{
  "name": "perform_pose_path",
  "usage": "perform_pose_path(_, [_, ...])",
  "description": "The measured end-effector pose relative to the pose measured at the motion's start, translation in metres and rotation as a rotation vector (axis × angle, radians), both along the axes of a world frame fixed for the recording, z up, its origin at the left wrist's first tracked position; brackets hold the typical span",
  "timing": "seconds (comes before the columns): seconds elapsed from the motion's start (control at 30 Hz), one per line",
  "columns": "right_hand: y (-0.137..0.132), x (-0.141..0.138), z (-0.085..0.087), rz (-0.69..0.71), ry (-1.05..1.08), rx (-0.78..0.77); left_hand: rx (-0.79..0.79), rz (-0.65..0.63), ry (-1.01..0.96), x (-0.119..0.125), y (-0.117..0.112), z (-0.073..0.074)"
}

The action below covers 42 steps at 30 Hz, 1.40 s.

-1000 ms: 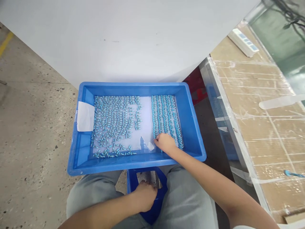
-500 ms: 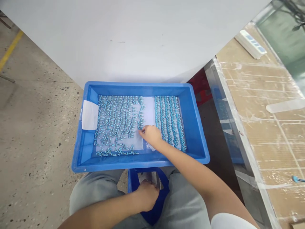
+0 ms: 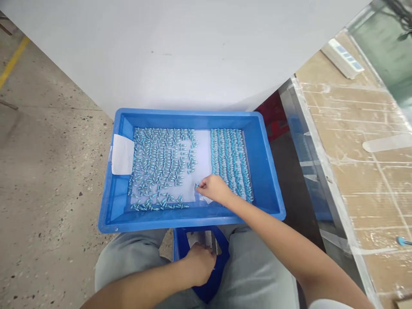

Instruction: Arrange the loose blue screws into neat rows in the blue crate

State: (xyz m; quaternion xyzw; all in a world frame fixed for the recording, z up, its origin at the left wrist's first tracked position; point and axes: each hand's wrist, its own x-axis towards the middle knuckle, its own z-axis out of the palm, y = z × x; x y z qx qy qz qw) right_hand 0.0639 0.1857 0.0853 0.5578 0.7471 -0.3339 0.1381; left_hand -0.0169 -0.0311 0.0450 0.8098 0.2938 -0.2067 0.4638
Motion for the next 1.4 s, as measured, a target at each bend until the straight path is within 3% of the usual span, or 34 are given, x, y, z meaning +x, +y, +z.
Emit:
perform_pose_path(0.1, [-0.011,0.035,0.010,-0.009,-0.059,-0.034,0.015,-0.007,-0.018,-0.001,-0.002,0.000])
perform_pose_path(0.23, [-0.020,0.061,0.005,-0.023,-0.144,-0.045,0.027,0.015,-0.034,-0.004,-0.003,0.004])
perform_pose_path(0.43, [-0.023,0.057,-0.009,-0.047,-0.252,-0.003,-0.003,0.041,-0.035,-0.005,0.000,0.007])
perform_pose_path(0.87, [-0.015,0.047,-0.002,-0.079,-0.307,0.034,-0.004,0.018,-0.020,-0.005,0.005,0.012])
perform_pose_path(0.97, [-0.006,0.037,0.008,-0.076,-0.268,0.060,-0.010,0.023,-0.017,-0.005,0.003,0.010])
perform_pose_path(1.07, [0.006,0.011,0.010,-0.071,-0.195,0.131,-0.022,0.033,-0.017,-0.003,0.002,0.008])
perform_pose_path(1.27, [0.024,-0.053,-0.017,-0.066,-0.140,0.192,-0.019,0.025,-0.006,0.001,0.004,0.002])
perform_pose_path(1.4, [0.025,-0.060,-0.025,-0.047,-0.113,0.174,0.072,0.045,-0.102,-0.007,0.005,0.014])
